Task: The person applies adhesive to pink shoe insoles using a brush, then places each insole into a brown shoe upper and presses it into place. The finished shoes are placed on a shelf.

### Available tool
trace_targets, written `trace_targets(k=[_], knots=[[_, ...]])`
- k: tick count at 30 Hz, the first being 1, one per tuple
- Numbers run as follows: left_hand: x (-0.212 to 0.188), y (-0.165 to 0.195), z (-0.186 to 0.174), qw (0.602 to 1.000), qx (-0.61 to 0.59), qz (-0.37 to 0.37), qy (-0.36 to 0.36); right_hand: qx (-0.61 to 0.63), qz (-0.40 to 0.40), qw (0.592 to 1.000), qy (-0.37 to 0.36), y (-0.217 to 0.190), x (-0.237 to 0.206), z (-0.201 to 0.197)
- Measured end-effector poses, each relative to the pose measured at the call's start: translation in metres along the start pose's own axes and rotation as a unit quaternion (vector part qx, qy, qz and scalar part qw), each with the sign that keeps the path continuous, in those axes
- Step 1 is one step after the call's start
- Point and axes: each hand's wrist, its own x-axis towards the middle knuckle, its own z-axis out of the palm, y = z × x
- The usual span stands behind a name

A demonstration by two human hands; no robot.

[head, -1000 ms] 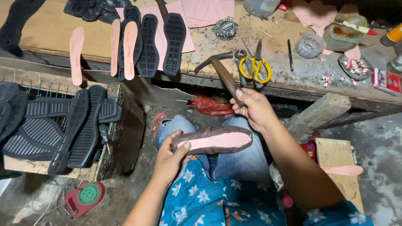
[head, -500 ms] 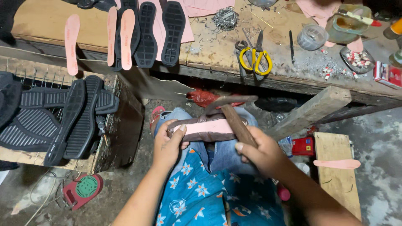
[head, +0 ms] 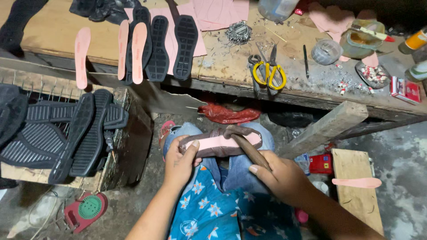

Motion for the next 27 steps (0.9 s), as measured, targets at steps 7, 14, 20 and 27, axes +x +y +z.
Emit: trace_targets(k=[7, 14, 20, 27], knots=[[0.001, 0.0, 0.001, 1.0, 0.01, -0.01, 0.015, -0.071, 0.009, 0.997, -0.012, -0.002, 0.013, 0.025], [0.003, 0.003, 0.003, 0.999, 0.024, -0.025, 0.033, 0.03, -0.116, 0.993, 0.013, 0.005, 0.008, 0.039], [0.006, 0.001, 0.003, 0.998, 0.036, -0.034, 0.036, 0.097, 0.03, 0.993, -0.066, 0.003, 0.018, 0.048], [0.003, 0.004, 0.005, 0.998, 0.019, -0.05, 0.041, 0.013, 0.02, 0.999, -0.048, -0.006, 0.023, 0.062]])
